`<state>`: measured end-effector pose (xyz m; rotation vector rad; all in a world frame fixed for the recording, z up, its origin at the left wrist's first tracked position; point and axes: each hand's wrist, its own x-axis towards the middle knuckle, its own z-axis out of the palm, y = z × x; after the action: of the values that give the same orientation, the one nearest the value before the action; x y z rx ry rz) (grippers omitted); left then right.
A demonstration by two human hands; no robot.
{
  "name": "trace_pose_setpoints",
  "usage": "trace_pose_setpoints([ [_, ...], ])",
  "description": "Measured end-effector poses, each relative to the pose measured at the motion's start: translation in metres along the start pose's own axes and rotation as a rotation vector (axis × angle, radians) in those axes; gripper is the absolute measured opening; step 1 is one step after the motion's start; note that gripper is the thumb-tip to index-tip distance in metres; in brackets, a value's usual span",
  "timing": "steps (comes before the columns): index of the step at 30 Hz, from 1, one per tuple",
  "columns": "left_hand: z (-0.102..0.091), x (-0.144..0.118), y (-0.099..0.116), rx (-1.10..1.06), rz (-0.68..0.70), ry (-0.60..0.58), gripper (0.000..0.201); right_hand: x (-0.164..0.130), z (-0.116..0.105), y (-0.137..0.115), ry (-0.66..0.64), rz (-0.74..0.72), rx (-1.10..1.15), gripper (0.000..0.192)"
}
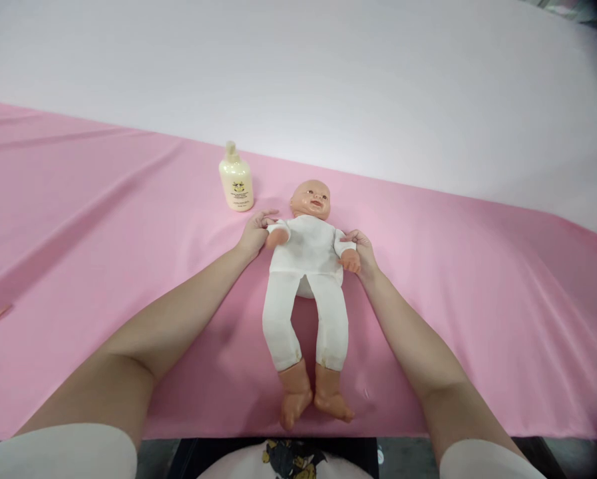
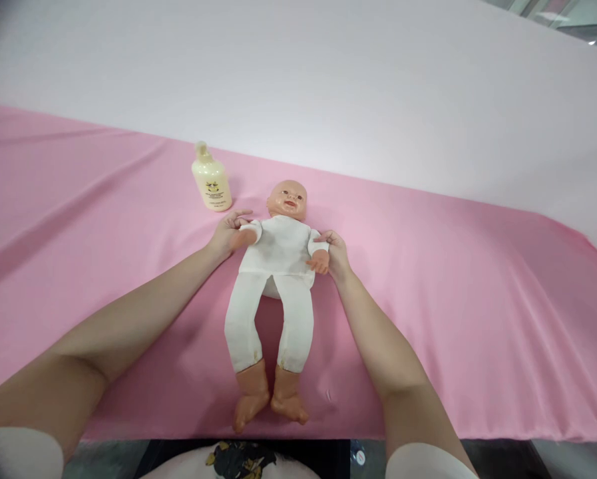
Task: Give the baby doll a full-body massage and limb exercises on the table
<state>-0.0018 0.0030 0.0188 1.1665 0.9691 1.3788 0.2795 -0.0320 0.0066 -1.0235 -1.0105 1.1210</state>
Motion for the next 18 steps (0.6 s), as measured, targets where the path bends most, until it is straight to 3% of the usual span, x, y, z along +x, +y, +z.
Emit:
trace_pose_setpoints([
  [3, 0.002, -0.001, 0.004, 0.049, 0.0, -0.005, 0.03, -0.002, -0.002, -0.005, -0.032, 0.042, -0.026, 0.014],
  [8, 0.004, -0.001, 0.006, 0.049, -0.027, -0.001, 0.025, 0.0, 0.0, 0.0, -0.004, 0.013, -0.029, 0.01],
  [13, 0.004, -0.001, 0.004, -0.071, -0.062, -0.008, 0.046, 0.004, 0.004, 0.009, 0.022, -0.09, -0.015, 0.023],
  [18, 0.005, -0.004, 0.0, -0.085, 0.003, -0.003, 0.077, 0.0, 0.005, 0.006, 0.033, -0.131, -0.023, 0.042],
])
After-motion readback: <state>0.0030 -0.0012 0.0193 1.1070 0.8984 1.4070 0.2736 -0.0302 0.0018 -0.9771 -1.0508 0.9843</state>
